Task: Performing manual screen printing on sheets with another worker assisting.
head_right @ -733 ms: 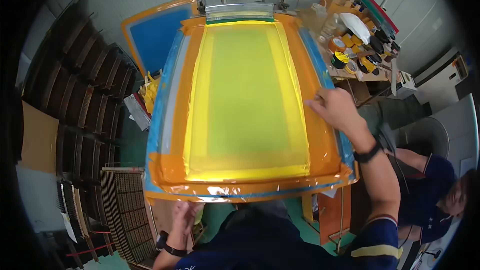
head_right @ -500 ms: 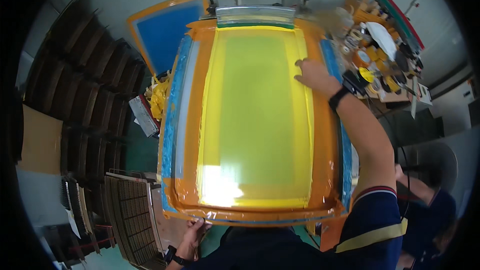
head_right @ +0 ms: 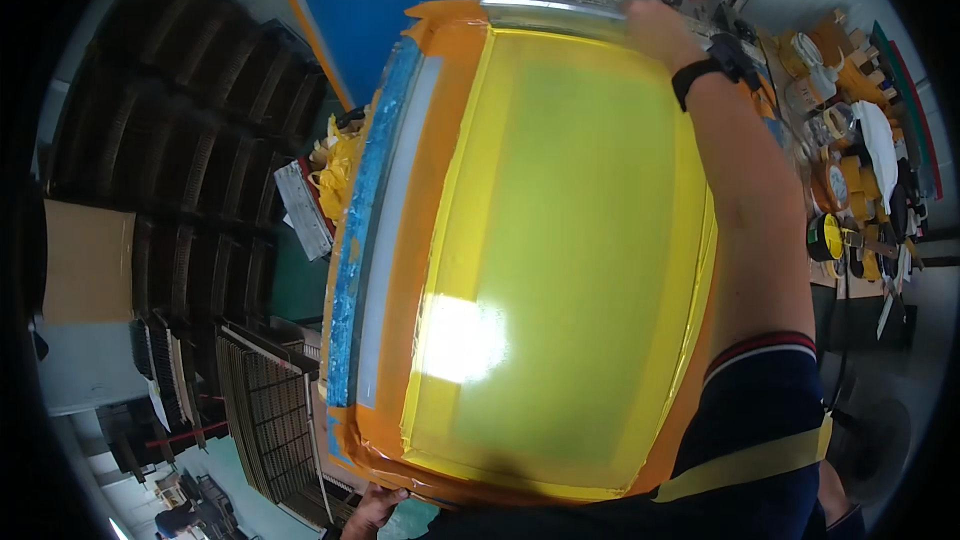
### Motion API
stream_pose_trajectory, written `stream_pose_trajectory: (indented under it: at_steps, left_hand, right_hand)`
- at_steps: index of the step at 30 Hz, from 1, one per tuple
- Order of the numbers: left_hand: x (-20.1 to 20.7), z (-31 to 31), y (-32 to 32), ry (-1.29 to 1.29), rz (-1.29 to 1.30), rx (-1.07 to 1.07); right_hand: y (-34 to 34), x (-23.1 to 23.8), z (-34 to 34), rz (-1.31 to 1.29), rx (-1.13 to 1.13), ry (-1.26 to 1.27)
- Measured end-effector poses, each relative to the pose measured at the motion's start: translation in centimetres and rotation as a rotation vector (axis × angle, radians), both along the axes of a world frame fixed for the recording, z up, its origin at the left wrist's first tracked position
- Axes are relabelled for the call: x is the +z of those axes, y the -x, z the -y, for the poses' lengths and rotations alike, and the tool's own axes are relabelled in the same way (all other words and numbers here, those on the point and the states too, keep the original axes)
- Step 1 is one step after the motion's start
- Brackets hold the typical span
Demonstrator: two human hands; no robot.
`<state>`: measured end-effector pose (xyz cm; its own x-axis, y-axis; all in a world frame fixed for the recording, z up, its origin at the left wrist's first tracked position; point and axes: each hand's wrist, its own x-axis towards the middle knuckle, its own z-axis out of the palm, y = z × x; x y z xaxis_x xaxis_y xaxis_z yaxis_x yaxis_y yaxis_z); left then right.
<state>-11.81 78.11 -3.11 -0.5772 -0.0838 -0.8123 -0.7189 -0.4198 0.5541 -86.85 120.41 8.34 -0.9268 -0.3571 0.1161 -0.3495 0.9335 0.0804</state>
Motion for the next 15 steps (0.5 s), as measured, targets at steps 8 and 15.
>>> stream_pose_trajectory:
  at_steps: [8,15]
  left_hand:
    - [0.8,0.2,0.9,-0.020,0.097,-0.009]
    - [0.5,-0.1,0.0,-0.094,0.035,0.068]
  right_hand:
    - [-0.7,-2.9,-3.0,-0.204,-0.010,-0.029]
    - [-0.8,-2.3,-4.2,0.025,-0.050,0.236]
